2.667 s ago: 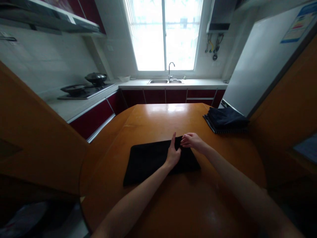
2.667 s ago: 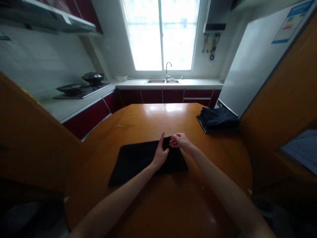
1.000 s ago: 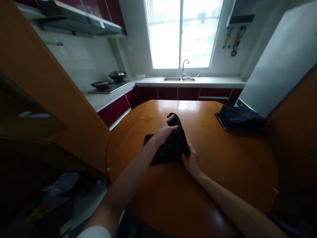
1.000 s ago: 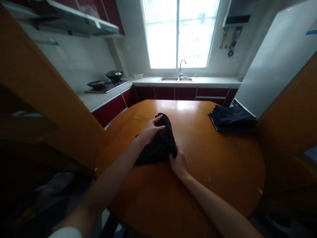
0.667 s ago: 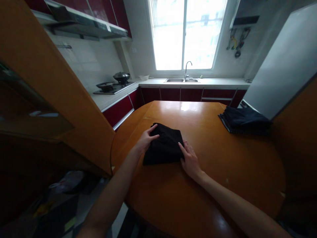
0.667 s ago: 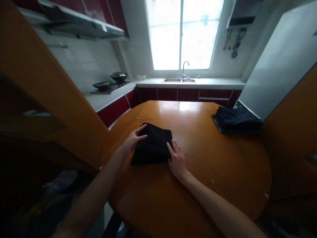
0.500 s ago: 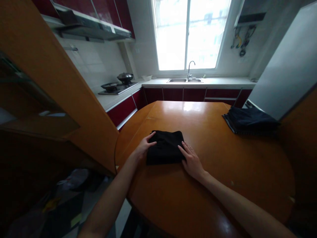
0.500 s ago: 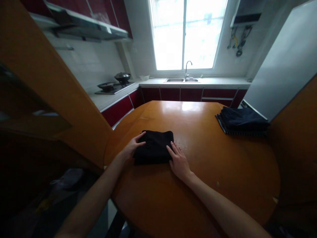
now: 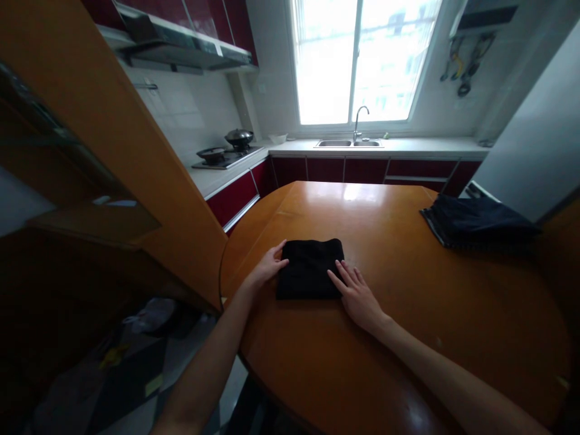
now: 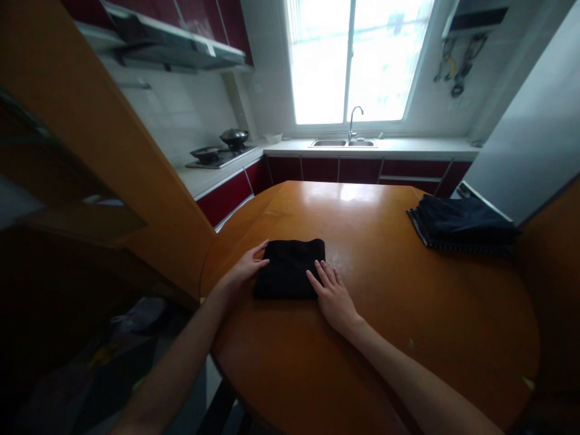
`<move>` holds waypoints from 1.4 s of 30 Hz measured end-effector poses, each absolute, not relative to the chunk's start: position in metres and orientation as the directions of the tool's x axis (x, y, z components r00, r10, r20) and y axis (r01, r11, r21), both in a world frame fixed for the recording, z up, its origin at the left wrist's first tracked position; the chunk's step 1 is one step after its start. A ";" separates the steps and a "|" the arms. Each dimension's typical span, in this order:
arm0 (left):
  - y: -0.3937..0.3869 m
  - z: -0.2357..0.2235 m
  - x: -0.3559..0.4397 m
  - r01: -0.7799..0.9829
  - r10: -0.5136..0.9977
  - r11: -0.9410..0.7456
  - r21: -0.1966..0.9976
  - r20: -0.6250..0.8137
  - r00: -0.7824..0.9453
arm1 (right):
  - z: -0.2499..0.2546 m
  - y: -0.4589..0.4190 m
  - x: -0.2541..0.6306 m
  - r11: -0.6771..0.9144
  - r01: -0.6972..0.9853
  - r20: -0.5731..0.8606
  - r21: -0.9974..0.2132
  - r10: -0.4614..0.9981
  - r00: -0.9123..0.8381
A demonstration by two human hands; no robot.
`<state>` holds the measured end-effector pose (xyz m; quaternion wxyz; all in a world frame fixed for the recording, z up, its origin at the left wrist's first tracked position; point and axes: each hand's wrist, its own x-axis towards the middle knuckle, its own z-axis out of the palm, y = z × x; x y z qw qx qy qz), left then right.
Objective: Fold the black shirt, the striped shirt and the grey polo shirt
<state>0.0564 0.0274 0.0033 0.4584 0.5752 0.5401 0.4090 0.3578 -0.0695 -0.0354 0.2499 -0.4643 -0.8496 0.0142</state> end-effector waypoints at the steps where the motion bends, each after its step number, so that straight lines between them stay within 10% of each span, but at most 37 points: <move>1: 0.028 0.007 0.060 0.364 1.000 -0.006 0.931 0.007 -0.002 | -0.035 -0.069 0.358 0.572 0.782 0.410 -0.247 0.793 -0.450; 4: 0.026 0.015 0.094 0.637 0.961 -0.203 0.744 0.277 -0.017 | -0.036 -0.068 0.357 0.581 0.786 0.405 -0.211 0.784 -0.471; 7: 0.019 0.014 0.147 0.649 0.846 -0.528 0.548 0.409 0.342 | -0.036 -0.067 0.353 0.581 0.798 0.386 -0.158 0.781 -0.492; 13: 0.015 -0.015 0.191 0.768 0.819 -0.573 0.285 0.155 0.553 | -0.026 -0.068 0.363 0.619 0.743 0.259 -0.256 0.784 -0.564; 20: 0.018 -0.023 0.183 0.818 0.848 -0.530 0.223 0.108 0.519 | -0.008 -0.007 0.387 0.412 0.666 0.315 -0.621 0.910 -0.269; 31: 0.014 -0.023 0.184 0.828 0.854 -0.520 0.209 0.105 0.510 | -0.021 0.036 0.337 0.263 0.929 0.015 -0.260 0.963 -0.268; 36: 0.015 -0.024 0.185 0.829 0.855 -0.518 0.210 0.108 0.507 | -0.010 0.049 0.347 -0.001 0.964 0.008 -0.265 1.000 0.003; 42: 0.015 -0.027 0.184 0.867 0.901 -0.434 0.245 0.124 0.416 | -0.016 0.030 0.327 0.430 0.852 0.120 -0.300 0.903 -0.413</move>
